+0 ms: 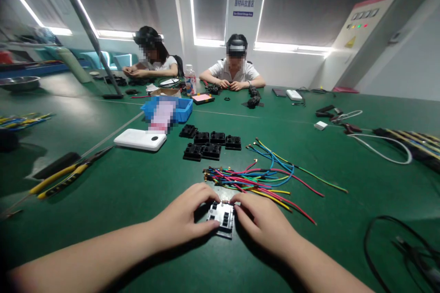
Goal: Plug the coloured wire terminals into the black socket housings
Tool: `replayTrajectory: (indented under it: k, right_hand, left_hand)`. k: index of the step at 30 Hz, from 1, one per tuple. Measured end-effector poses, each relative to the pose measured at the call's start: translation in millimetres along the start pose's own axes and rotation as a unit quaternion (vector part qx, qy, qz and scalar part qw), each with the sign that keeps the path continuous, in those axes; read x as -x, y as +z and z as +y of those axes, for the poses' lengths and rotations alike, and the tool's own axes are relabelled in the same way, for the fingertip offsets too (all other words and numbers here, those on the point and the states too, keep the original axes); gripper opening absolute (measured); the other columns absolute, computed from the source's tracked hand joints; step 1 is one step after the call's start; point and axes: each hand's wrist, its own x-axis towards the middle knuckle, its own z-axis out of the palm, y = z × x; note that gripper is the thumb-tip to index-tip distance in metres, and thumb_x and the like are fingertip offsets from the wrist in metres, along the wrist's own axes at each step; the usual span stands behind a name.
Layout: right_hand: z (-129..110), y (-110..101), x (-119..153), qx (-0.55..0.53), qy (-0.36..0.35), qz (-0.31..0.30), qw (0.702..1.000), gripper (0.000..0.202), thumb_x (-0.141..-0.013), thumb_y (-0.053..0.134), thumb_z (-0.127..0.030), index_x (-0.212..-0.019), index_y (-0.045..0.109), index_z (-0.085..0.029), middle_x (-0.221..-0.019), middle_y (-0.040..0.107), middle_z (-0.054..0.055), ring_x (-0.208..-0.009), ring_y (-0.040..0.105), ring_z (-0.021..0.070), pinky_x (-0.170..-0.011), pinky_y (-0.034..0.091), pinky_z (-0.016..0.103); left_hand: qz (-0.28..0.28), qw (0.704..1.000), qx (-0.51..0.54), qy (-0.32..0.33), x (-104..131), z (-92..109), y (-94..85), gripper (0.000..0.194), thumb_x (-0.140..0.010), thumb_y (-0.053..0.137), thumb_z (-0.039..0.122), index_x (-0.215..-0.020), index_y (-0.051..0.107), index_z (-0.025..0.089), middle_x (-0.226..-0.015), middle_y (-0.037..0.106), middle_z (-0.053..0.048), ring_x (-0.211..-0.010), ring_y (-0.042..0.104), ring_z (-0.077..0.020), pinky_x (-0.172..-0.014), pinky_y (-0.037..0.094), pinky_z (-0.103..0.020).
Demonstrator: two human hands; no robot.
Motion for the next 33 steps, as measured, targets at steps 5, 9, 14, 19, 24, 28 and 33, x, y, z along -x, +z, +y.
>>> replayTrajectory:
  k: [5,9,14,19,24,28,33]
  right_hand:
    - [-0.5,0.0,-1.7,-0.001,0.011,0.005,1.0,0.024,-0.094,0.043,-0.026,-0.102,0.064,-0.021,-0.099,0.072,0.007,-0.086,0.066,0.0194,-0.076,0.05,0.031]
    - [-5.1,-0.2,-2.0,0.034,0.044,0.012,0.998,0.024,-0.094,0.043,-0.028,-0.101,0.065,-0.022,-0.092,0.073,0.005,-0.081,0.067,0.0197,-0.072,0.049,0.032]
    - [-1.5,0.4,-0.3,0.027,0.06,0.038,0.997,0.02,-0.091,0.045,-0.027,-0.092,0.064,-0.02,-0.085,0.071,0.005,-0.075,0.064,0.0189,-0.066,0.046,0.03]
    - [-1.1,-3.6,3.7,0.002,0.049,0.095,0.994,0.017,-0.09,0.046,-0.026,-0.089,0.061,-0.02,-0.084,0.068,0.005,-0.074,0.062,0.0167,-0.067,0.046,0.029]
    - [-7.3,-7.5,8.8,0.064,-0.035,0.144,0.987,0.01,-0.088,0.05,-0.023,-0.088,0.06,-0.021,-0.076,0.065,0.003,-0.067,0.06,0.0156,-0.061,0.045,0.028]
    - [-9.5,-7.8,10.3,0.083,-0.066,0.134,0.985,0.012,-0.09,0.048,-0.026,-0.09,0.06,-0.023,-0.08,0.067,0.003,-0.071,0.062,0.0165,-0.066,0.047,0.029]
    - [-10.3,-7.4,10.3,0.089,-0.068,0.116,0.987,0.014,-0.09,0.047,-0.027,-0.093,0.061,-0.024,-0.08,0.067,0.004,-0.071,0.062,0.0172,-0.067,0.048,0.03]
  left_hand:
    - [0.005,1.0,0.0,0.003,-0.2,1.6,-1.9,0.032,-0.076,0.073,0.03,-0.103,0.061,0.017,-0.105,0.062,-0.007,-0.102,0.055,-0.0222,-0.092,0.046,-0.037]
    - [0.011,1.0,0.01,0.006,-0.6,1.3,-3.1,0.03,-0.078,0.072,0.029,-0.102,0.06,0.017,-0.104,0.062,-0.006,-0.102,0.056,-0.0216,-0.092,0.045,-0.037]
    - [0.009,1.0,-0.001,0.021,-1.8,-0.6,-2.5,0.027,-0.08,0.07,0.032,-0.101,0.06,0.018,-0.101,0.063,-0.005,-0.097,0.057,-0.0207,-0.088,0.046,-0.036]
    - [0.008,0.999,0.003,0.039,-1.1,-1.0,-2.3,0.028,-0.081,0.068,0.032,-0.104,0.058,0.019,-0.105,0.062,-0.005,-0.102,0.056,-0.0206,-0.093,0.045,-0.036]
    - [0.007,0.998,0.005,0.065,-0.4,0.0,-2.5,0.028,-0.081,0.064,0.022,-0.108,0.056,0.017,-0.109,0.061,-0.005,-0.106,0.055,-0.0195,-0.098,0.043,-0.035]
    - [0.007,0.998,-0.001,0.066,-1.2,0.7,-2.5,0.025,-0.081,0.06,0.017,-0.106,0.057,0.017,-0.106,0.062,-0.005,-0.104,0.056,-0.0192,-0.096,0.044,-0.034]
    - [0.011,0.998,-0.011,0.067,-1.6,0.9,-1.8,0.023,-0.081,0.062,0.02,-0.104,0.058,0.017,-0.103,0.064,-0.004,-0.101,0.057,-0.0187,-0.093,0.045,-0.034]
